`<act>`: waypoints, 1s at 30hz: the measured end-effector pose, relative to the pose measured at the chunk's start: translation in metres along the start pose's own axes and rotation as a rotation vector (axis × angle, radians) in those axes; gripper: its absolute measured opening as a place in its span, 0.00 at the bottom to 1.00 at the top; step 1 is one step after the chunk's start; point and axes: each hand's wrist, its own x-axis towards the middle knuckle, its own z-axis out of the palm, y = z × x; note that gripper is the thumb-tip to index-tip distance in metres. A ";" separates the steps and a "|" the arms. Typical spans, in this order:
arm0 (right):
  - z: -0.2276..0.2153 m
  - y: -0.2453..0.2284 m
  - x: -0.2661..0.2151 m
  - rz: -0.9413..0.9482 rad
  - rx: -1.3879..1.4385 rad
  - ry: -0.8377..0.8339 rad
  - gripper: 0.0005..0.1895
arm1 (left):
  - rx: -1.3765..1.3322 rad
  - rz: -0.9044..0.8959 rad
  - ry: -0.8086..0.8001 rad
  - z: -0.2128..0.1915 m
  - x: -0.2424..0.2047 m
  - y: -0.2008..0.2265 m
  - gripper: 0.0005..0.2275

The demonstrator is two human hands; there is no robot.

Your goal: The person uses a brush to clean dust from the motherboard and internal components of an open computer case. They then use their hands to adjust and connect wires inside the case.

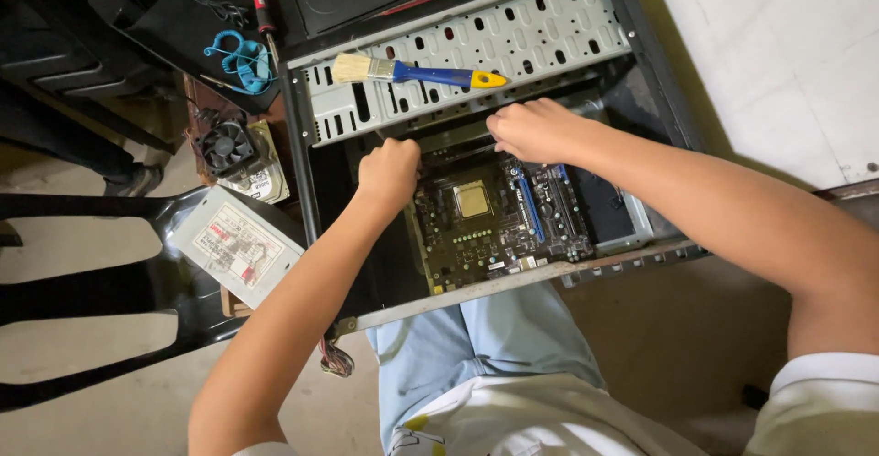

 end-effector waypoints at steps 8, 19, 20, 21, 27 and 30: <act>0.004 0.003 0.001 0.012 0.014 -0.015 0.10 | -0.018 -0.013 -0.050 -0.020 -0.009 0.010 0.09; -0.007 -0.008 -0.003 0.000 0.012 -0.028 0.10 | 0.002 0.020 -0.034 -0.002 -0.002 0.003 0.09; -0.010 -0.010 -0.004 0.009 0.046 -0.036 0.10 | 0.002 0.019 -0.025 0.001 -0.001 0.002 0.09; -0.014 -0.012 -0.006 0.020 0.078 -0.046 0.10 | 0.000 0.020 -0.016 0.005 0.000 0.003 0.08; -0.013 -0.009 -0.002 0.025 0.126 -0.074 0.10 | -0.005 0.025 -0.007 0.001 -0.002 0.004 0.06; -0.006 -0.004 0.001 0.023 0.131 -0.081 0.10 | 0.016 0.031 0.014 0.002 -0.002 0.004 0.06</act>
